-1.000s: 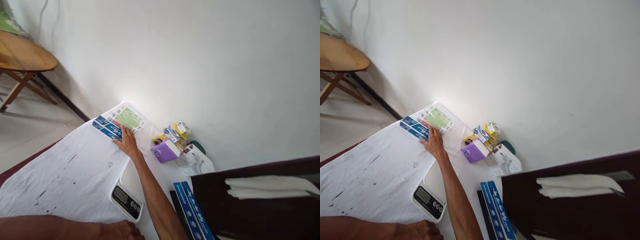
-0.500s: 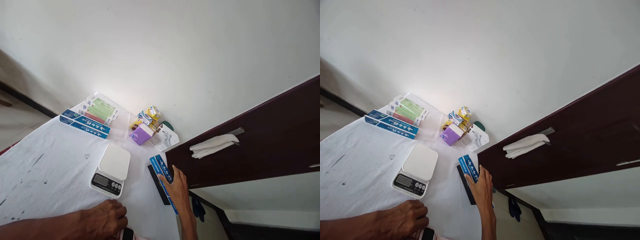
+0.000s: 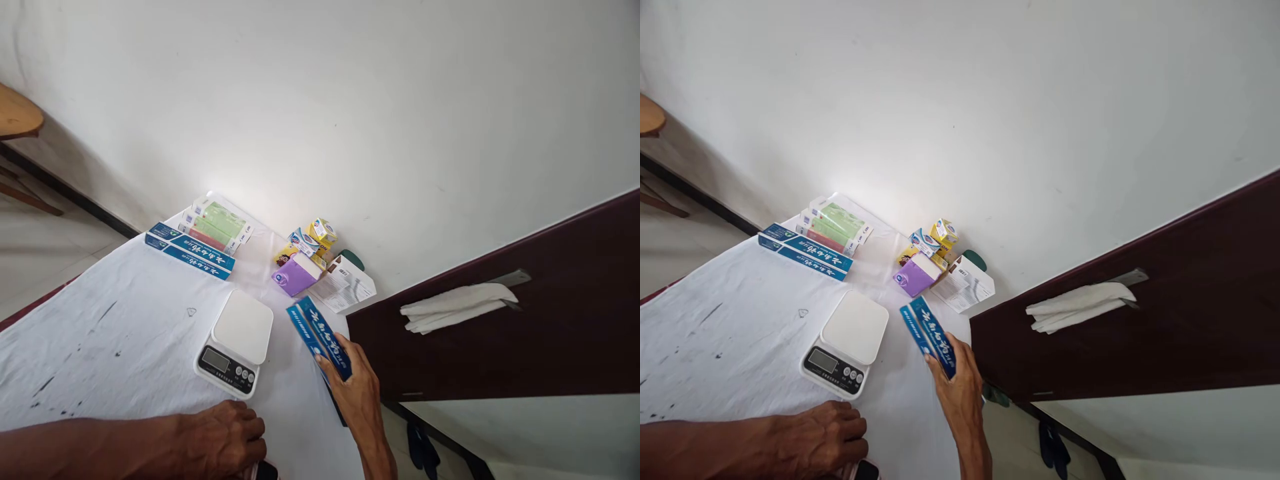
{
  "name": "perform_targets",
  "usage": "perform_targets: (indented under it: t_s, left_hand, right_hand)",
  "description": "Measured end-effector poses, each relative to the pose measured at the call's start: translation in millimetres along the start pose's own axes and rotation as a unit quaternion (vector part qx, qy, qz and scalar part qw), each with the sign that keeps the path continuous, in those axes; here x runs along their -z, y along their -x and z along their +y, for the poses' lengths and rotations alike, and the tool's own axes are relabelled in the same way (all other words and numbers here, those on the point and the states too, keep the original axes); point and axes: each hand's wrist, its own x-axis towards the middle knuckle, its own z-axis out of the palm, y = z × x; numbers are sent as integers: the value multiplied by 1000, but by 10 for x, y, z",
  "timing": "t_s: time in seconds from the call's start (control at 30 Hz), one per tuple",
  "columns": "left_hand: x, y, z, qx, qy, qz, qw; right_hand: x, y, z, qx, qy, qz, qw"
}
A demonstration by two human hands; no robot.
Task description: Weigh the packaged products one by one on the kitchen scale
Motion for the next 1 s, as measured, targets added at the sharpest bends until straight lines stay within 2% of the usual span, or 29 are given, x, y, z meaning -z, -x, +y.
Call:
perform_targets:
  t_s: [0.17, 0.23, 0.33, 0.43, 0.53, 0.63, 0.7, 0.77, 0.9, 1.0]
  left_hand:
    - [-30, -11, -28, -12, -9, 36, 999]
    - [-31, -16, -34, -19, -12, 53, 998]
    - [-38, -12, -45, -28, -10, 60, 998]
    - [-61, 6, -55, -33, -7, 59, 998]
    - [-88, 20, -59, -30, -10, 61, 998]
    - [-105, 23, -60, -32, -17, 67, 997]
    - [-113, 21, -63, -33, -18, 68, 997]
    - [-119, 17, -67, -36, -16, 63, 997]
    - [-117, 8, -75, -40, -16, 58, 997]
    - [-106, 17, -73, -44, -8, 61, 997]
  right_hand:
    - [-405, -133, -754, 132, -56, -105, 984]
    - [-603, -159, -943, 168, -59, -125, 976]
    - [-822, -165, -1078, 203, -48, -137, 968]
    - [-843, -175, -1091, 213, -36, -147, 965]
    - [-662, -232, -1042, 202, -29, -138, 969]
    - [-440, -316, -974, 178, -21, -100, 979]
    - [-373, -340, -941, 168, -13, -91, 981]
    - [-407, -314, -921, 167, -9, -108, 980]
    - [-654, -154, -878, 161, -14, -162, 973]
    - [-788, -71, -828, 159, -31, -160, 974]
